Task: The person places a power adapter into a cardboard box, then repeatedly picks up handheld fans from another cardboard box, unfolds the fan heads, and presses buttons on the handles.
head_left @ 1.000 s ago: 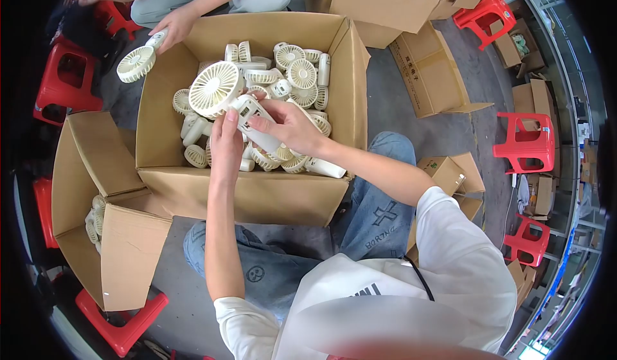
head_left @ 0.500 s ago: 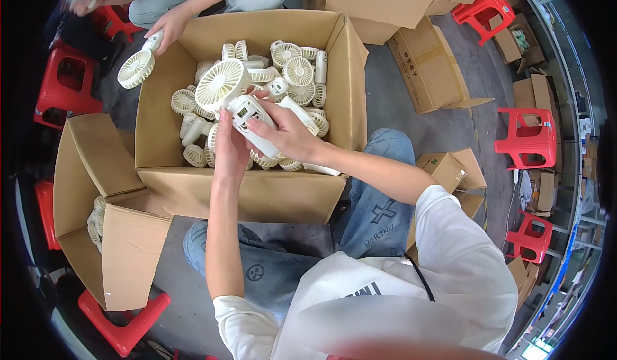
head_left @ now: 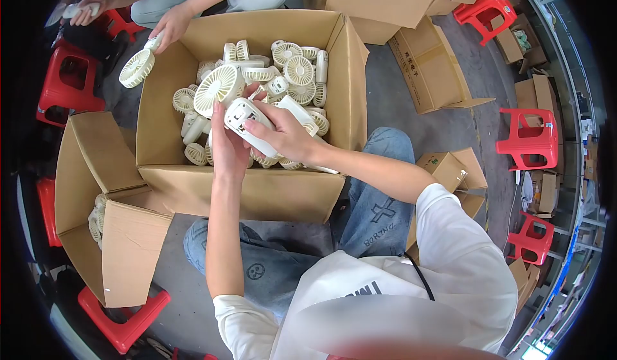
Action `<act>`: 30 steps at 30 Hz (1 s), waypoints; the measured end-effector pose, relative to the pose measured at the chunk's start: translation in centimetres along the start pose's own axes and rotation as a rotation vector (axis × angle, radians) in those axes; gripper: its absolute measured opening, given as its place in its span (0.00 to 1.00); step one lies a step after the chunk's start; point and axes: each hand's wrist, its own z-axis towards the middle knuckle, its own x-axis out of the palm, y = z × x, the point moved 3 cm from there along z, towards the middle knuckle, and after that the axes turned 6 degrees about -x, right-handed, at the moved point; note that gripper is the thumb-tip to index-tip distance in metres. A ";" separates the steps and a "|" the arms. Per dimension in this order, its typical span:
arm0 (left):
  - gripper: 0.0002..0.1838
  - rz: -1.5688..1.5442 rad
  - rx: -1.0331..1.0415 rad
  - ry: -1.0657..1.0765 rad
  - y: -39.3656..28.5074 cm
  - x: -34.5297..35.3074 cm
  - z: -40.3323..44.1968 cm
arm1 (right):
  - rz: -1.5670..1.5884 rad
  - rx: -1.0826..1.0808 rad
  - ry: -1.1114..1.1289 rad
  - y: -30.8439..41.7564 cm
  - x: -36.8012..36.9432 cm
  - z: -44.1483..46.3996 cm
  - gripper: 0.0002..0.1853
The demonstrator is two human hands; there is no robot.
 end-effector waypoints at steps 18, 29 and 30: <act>0.33 0.279 -0.004 0.005 1.3 -2.3 0.2 | -0.017 -0.006 -0.011 -1.8 -0.8 0.3 0.24; 0.32 -0.042 0.118 0.056 0.4 -0.2 0.8 | 0.003 -0.047 -0.074 -1.1 -1.0 0.3 0.23; 0.32 -0.041 0.118 0.056 0.2 -0.2 0.9 | -0.031 -0.059 -0.051 -1.3 -1.0 0.3 0.24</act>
